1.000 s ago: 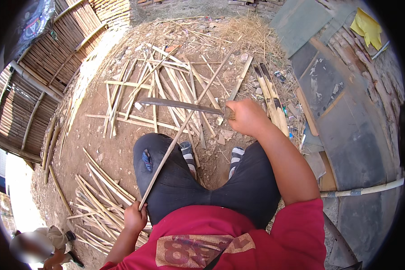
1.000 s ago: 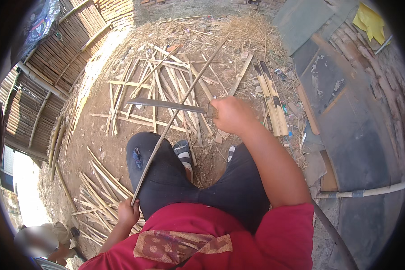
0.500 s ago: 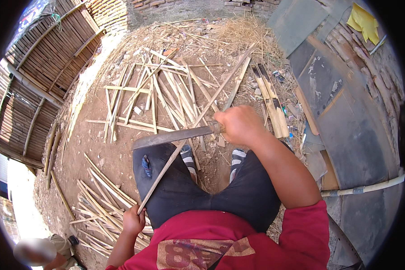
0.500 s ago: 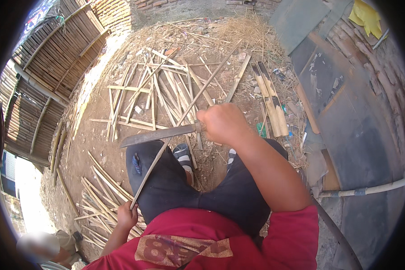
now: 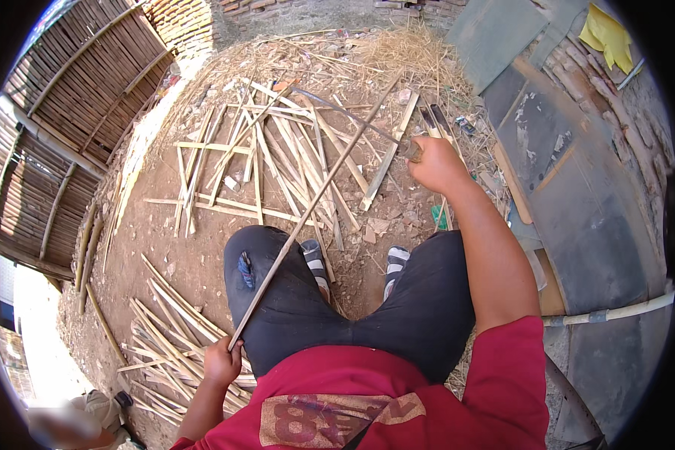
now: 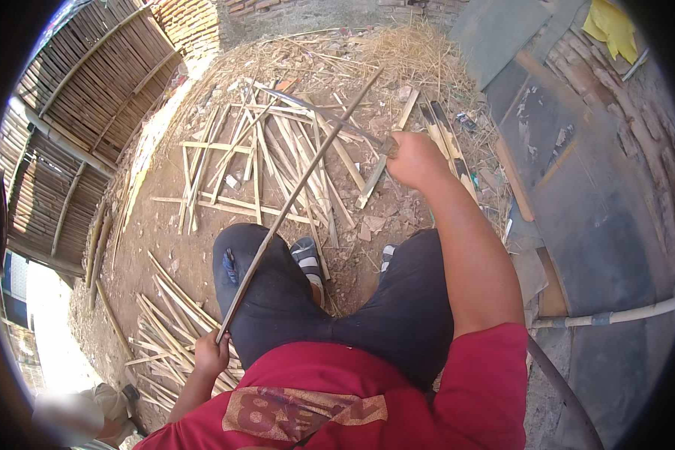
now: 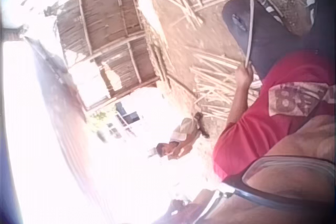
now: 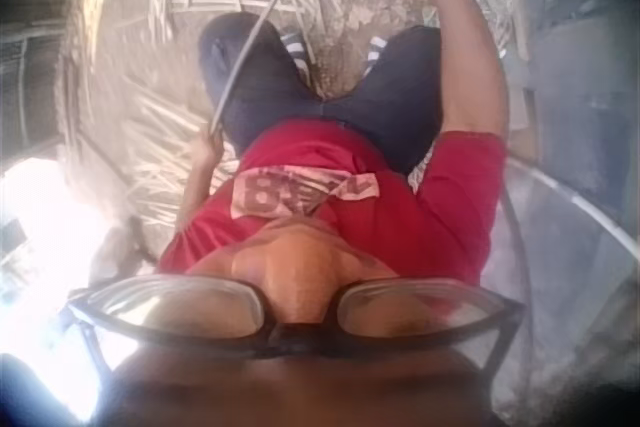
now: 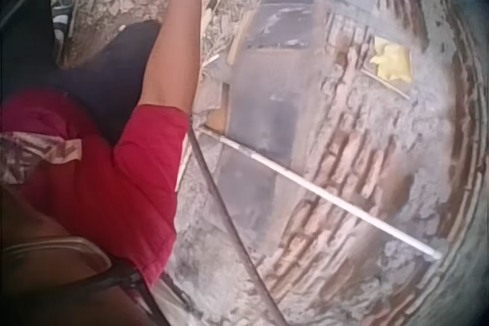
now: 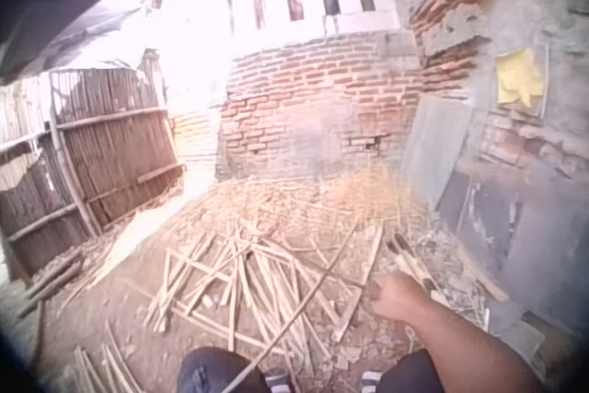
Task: The person sits on the ground and uses a machete to split a long bamboo stick into thin strips. The person holds the bamboo with the left hand and repeatedly strikes it with the machete in the right hand to create uniform strips.
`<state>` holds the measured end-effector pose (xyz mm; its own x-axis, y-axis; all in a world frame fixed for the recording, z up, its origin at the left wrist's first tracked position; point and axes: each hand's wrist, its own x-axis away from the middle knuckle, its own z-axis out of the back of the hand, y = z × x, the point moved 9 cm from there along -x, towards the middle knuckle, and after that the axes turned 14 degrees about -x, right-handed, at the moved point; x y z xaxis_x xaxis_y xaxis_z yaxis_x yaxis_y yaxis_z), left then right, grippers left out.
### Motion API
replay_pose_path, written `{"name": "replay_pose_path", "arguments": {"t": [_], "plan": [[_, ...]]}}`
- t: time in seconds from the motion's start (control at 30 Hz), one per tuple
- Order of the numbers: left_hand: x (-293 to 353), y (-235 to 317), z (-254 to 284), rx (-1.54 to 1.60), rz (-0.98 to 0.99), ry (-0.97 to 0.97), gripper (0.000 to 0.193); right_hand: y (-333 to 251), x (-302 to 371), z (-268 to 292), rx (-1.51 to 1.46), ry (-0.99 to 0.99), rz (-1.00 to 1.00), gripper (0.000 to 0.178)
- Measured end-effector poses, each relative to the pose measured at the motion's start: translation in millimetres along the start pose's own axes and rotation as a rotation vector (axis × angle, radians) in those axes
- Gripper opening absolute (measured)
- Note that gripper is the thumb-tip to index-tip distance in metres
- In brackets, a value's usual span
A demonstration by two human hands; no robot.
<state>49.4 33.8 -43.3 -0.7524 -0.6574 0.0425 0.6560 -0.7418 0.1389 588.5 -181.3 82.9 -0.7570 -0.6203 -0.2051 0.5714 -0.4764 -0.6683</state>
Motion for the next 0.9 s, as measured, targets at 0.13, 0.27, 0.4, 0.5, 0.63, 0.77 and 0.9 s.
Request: {"name": "replay_pose_path", "arguments": {"t": [0.13,0.27,0.4,0.5,0.63,0.77,0.9], "plan": [[10.1,-5.8,6.7,-0.073,-0.039,0.042,0.026,-41.4,12.8,10.2,0.176,-0.074,0.105,0.023],[7.3,-5.9,3.6,-0.027,-0.062,0.006,0.024,-88.5,54.1,-31.9,0.240,-0.284,0.343,0.030],[-2.4,1.8,7.4,0.031,-0.100,-0.032,0.026,-47.1,35.5,-27.8,0.006,-0.262,0.158,0.030],[-3.8,1.2,6.3,0.241,-0.053,-0.189,0.031,-10.3,20.8,-0.1,-0.076,-0.020,0.002,0.028],[-1.3,-12.5,-2.0,0.293,-0.013,-0.291,0.033,-66.0,41.8,-37.5,0.181,-0.285,0.240,0.027],[-0.8,-19.9,-7.4,0.364,0.038,-0.353,0.034,-82.9,22.7,-56.4,0.134,-0.405,0.294,0.025],[0.9,-28.6,-8.7,0.528,0.162,-0.330,0.035,-47.0,-18.4,-31.8,0.099,-0.150,0.129,0.032]]}}
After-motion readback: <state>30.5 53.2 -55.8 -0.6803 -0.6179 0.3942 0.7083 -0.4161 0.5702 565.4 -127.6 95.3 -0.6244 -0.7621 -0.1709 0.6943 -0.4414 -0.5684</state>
